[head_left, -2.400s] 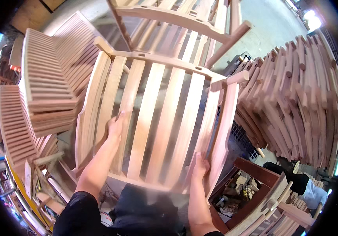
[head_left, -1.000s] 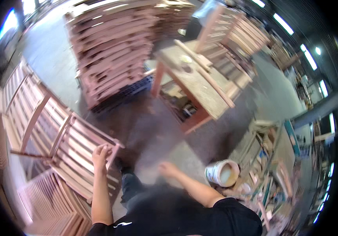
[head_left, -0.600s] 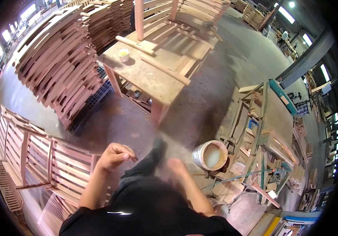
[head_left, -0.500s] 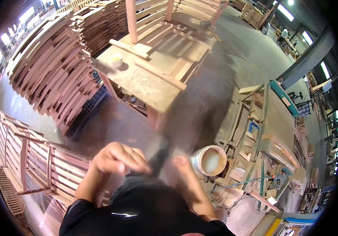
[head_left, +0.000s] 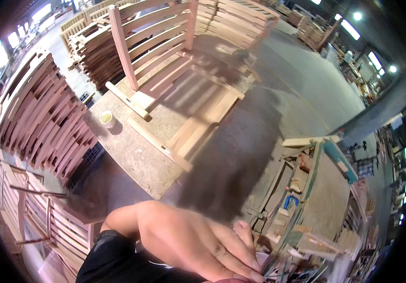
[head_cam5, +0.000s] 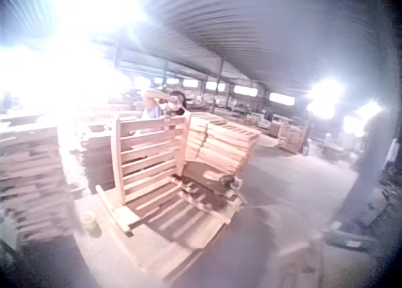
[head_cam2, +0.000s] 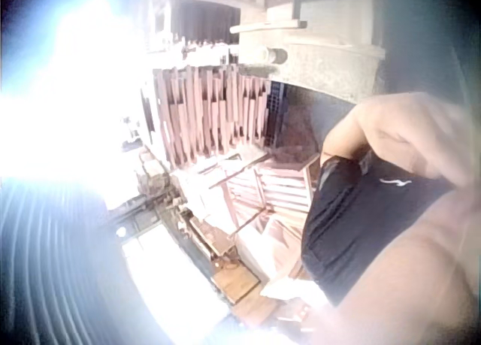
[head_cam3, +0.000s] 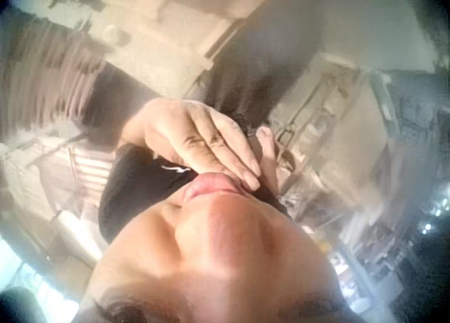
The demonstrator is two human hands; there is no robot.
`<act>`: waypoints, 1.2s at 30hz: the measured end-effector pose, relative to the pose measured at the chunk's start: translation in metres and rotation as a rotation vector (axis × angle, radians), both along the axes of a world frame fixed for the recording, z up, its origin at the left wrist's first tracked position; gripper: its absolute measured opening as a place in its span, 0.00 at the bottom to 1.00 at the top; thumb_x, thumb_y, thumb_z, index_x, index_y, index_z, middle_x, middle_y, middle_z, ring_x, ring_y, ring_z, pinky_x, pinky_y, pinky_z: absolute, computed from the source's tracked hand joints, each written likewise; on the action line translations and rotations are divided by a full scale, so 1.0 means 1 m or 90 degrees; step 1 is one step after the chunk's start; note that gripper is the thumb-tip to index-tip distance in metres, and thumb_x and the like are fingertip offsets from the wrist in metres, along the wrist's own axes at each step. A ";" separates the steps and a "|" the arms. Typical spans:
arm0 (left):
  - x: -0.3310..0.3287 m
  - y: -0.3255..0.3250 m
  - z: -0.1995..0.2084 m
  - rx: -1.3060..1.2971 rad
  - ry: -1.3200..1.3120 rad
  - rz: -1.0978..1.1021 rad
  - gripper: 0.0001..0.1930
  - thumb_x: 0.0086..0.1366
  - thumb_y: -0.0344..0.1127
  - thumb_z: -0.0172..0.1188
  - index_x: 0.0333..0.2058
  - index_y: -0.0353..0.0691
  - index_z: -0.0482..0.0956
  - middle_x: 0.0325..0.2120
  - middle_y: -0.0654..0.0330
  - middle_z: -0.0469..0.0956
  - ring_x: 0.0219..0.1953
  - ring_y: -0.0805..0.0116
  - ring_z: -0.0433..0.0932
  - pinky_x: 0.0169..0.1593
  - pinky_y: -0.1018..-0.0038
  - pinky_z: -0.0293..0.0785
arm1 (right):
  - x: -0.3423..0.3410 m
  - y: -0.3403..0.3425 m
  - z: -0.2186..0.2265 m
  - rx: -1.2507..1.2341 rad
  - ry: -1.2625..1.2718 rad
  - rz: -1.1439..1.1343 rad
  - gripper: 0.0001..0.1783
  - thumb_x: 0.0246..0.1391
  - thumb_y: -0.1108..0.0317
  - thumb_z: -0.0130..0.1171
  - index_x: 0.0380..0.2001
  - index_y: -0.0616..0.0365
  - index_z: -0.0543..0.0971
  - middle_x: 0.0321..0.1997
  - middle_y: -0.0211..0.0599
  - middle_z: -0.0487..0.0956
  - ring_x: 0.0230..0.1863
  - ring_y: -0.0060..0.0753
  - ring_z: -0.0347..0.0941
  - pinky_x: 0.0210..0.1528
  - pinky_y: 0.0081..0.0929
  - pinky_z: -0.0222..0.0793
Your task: The person assembles a wooden chair by fitting the backrest slats into the frame and securing them with a rubber mallet. They repeatedly lift, align, and hammer the components into place on a workbench in a workshop.
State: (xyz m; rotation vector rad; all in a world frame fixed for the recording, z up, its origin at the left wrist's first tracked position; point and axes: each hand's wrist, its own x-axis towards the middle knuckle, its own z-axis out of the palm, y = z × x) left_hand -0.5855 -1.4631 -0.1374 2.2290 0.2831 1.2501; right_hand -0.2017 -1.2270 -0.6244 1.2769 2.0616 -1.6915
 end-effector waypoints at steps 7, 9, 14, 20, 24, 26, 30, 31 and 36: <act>-0.003 0.151 -0.016 -0.009 -0.507 0.094 0.21 0.70 0.29 0.55 0.54 0.14 0.73 0.52 0.29 0.75 0.59 0.36 0.72 0.62 0.47 0.67 | -0.102 0.173 -0.052 0.130 -0.025 0.248 0.09 0.57 0.69 0.60 0.38 0.63 0.81 0.36 0.43 0.81 0.38 0.33 0.77 0.41 0.34 0.74; -0.027 0.182 -0.021 -0.117 -0.463 0.211 0.24 0.68 0.32 0.59 0.55 0.17 0.73 0.49 0.32 0.78 0.57 0.36 0.74 0.62 0.50 0.68 | -0.135 0.235 -0.055 0.335 0.023 0.470 0.09 0.57 0.68 0.59 0.35 0.62 0.81 0.34 0.45 0.81 0.36 0.35 0.77 0.40 0.36 0.74; -0.050 0.243 -0.074 -0.423 -0.345 0.698 0.15 0.67 0.38 0.65 0.44 0.31 0.83 0.41 0.52 0.84 0.46 0.63 0.81 0.52 0.68 0.75 | -0.254 0.361 0.007 -0.086 0.085 0.021 0.26 0.56 0.70 0.64 0.57 0.66 0.74 0.42 0.36 0.83 0.38 0.29 0.79 0.37 0.27 0.74; -0.076 0.274 -0.142 -0.683 -0.377 1.097 0.12 0.63 0.36 0.68 0.24 0.36 0.82 0.17 0.65 0.77 0.25 0.79 0.75 0.29 0.75 0.71 | -0.374 0.450 0.062 -0.026 0.085 0.076 0.25 0.58 0.68 0.62 0.57 0.69 0.74 0.43 0.40 0.83 0.35 0.25 0.79 0.38 0.24 0.75; -0.114 0.288 -0.168 -0.725 -0.362 1.276 0.18 0.62 0.39 0.69 0.19 0.34 0.76 0.13 0.63 0.72 0.19 0.73 0.66 0.24 0.69 0.64 | -0.438 0.464 0.047 -0.006 0.089 0.126 0.27 0.57 0.69 0.62 0.58 0.70 0.73 0.40 0.37 0.82 0.31 0.21 0.75 0.35 0.21 0.72; -0.138 0.288 -0.197 -0.727 -0.225 1.379 0.21 0.64 0.42 0.67 0.19 0.33 0.76 0.13 0.60 0.72 0.18 0.67 0.67 0.25 0.65 0.65 | -0.464 0.458 0.031 0.060 0.128 0.210 0.26 0.57 0.69 0.62 0.58 0.70 0.74 0.40 0.37 0.82 0.31 0.21 0.74 0.35 0.21 0.71; -0.178 0.282 -0.296 -0.866 -0.173 1.409 0.21 0.67 0.47 0.62 0.48 0.35 0.81 0.36 0.49 0.85 0.35 0.54 0.83 0.42 0.62 0.78 | -0.534 0.430 0.060 0.062 0.150 0.234 0.27 0.59 0.69 0.61 0.59 0.70 0.72 0.55 0.50 0.80 0.52 0.33 0.78 0.54 0.27 0.73; -0.185 0.285 -0.301 -0.986 -0.174 1.331 0.31 0.68 0.47 0.61 0.62 0.32 0.69 0.44 0.46 0.83 0.43 0.53 0.84 0.50 0.63 0.78 | -0.545 0.434 0.067 0.066 0.155 0.235 0.27 0.59 0.69 0.62 0.60 0.70 0.72 0.56 0.51 0.79 0.53 0.33 0.78 0.55 0.28 0.73; -0.228 0.293 -0.299 -0.926 -0.485 1.292 0.36 0.68 0.46 0.62 0.65 0.25 0.62 0.45 0.42 0.83 0.46 0.56 0.83 0.50 0.64 0.77 | -0.639 0.449 0.116 0.102 0.176 0.195 0.29 0.59 0.71 0.62 0.62 0.71 0.69 0.60 0.52 0.77 0.57 0.36 0.75 0.60 0.30 0.70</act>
